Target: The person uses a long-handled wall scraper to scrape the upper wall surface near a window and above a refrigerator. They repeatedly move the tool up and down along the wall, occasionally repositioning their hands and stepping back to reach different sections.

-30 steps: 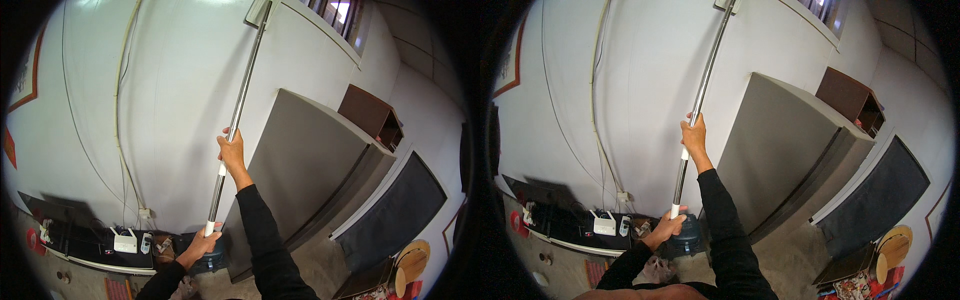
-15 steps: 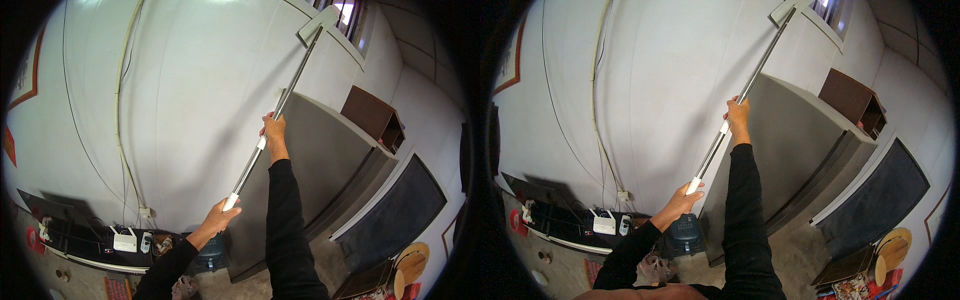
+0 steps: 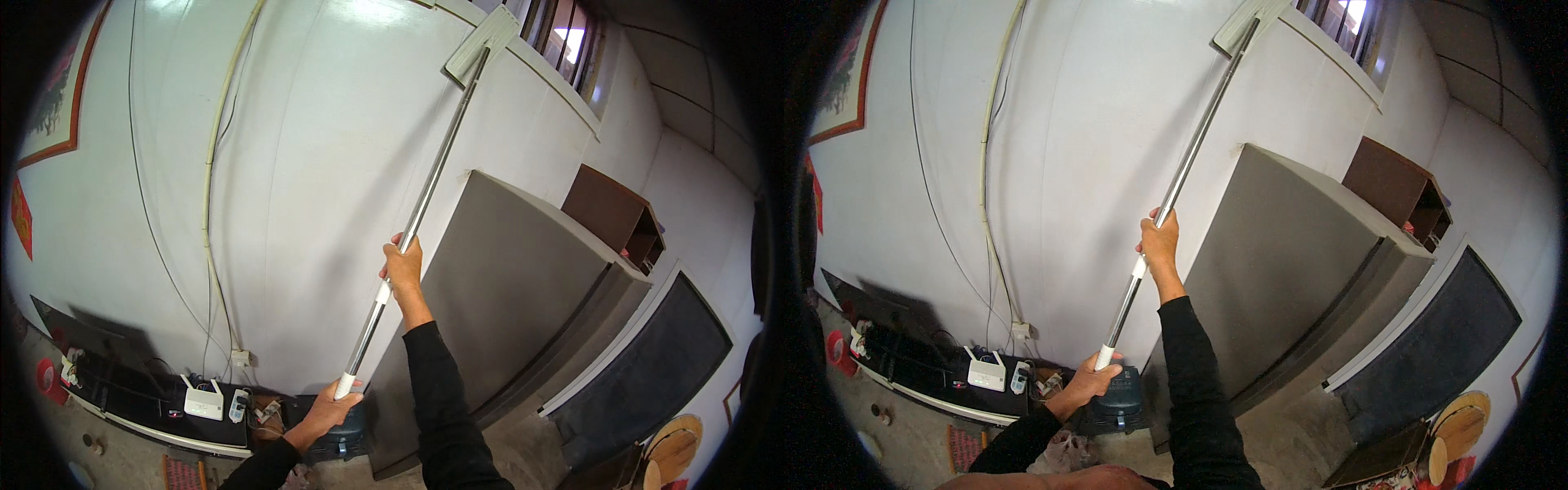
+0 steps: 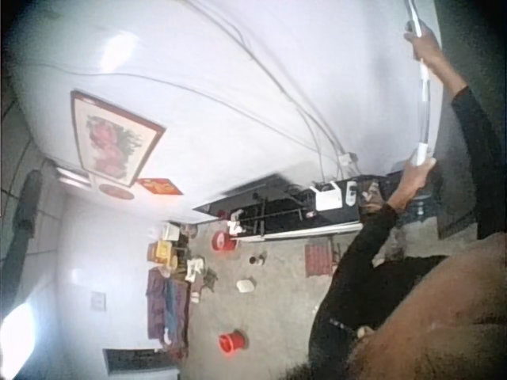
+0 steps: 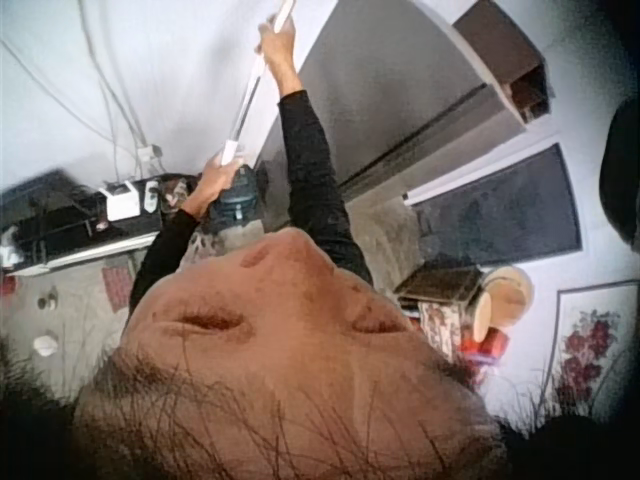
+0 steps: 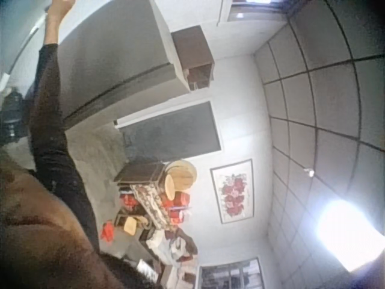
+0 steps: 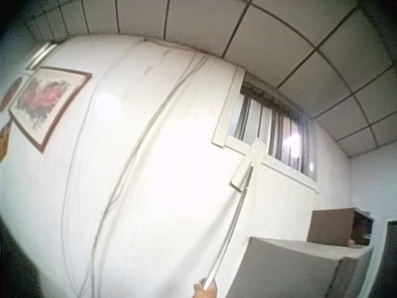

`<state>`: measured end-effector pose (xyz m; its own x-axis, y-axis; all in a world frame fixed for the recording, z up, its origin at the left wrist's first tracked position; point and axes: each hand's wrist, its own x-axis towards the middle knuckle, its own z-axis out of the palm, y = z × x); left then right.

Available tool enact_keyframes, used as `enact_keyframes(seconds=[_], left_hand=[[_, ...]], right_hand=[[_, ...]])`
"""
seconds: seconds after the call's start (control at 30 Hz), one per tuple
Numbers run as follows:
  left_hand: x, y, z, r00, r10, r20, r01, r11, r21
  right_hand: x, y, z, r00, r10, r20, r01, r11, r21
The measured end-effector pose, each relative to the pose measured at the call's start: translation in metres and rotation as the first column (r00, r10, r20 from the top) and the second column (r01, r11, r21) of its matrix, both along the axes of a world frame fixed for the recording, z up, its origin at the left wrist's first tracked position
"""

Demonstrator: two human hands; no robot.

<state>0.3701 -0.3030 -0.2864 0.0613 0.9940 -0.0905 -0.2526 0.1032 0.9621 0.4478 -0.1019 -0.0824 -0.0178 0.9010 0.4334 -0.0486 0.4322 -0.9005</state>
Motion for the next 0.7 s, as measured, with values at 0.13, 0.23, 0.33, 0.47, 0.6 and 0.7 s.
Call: enact_keyframes(seconds=[0.13, 0.23, 0.33, 0.47, 0.6, 0.7], left_hand=[[0.002, 0.003, 0.012, 0.999, -0.016, -0.035, 0.017, 0.999, 0.036], [0.001, 0.008, 0.019, 0.999, -0.004, -0.047, 0.007, 0.998, 0.067], [-0.005, 0.005, 0.017, 0.982, 0.062, -0.177, -0.044, 0.994, 0.103], [-0.028, -0.025, 0.0, 0.912, 0.214, -0.35, -0.149, 0.968, 0.202], [-0.064, -0.076, -0.023, 0.895, 0.22, -0.388, -0.205, 0.975, 0.079], [-0.074, -0.112, -0.039, 0.851, 0.297, -0.434, -0.257, 0.955, 0.149]], right_hand=[[0.013, 0.004, 0.01, 1.0, 0.018, -0.015, -0.018, 1.0, 0.0], [0.023, 0.016, 0.017, 0.998, 0.027, -0.058, -0.026, 1.0, 0.011], [0.025, 0.021, 0.01, 0.99, 0.032, -0.134, -0.037, 0.999, -0.036], [0.006, 0.003, -0.024, 0.975, 0.073, -0.208, -0.097, 0.989, -0.108], [-0.022, -0.03, -0.077, 0.96, 0.124, -0.25, -0.185, 0.954, -0.235], [-0.037, -0.055, -0.109, 0.926, 0.213, -0.31, -0.298, 0.919, -0.259]])
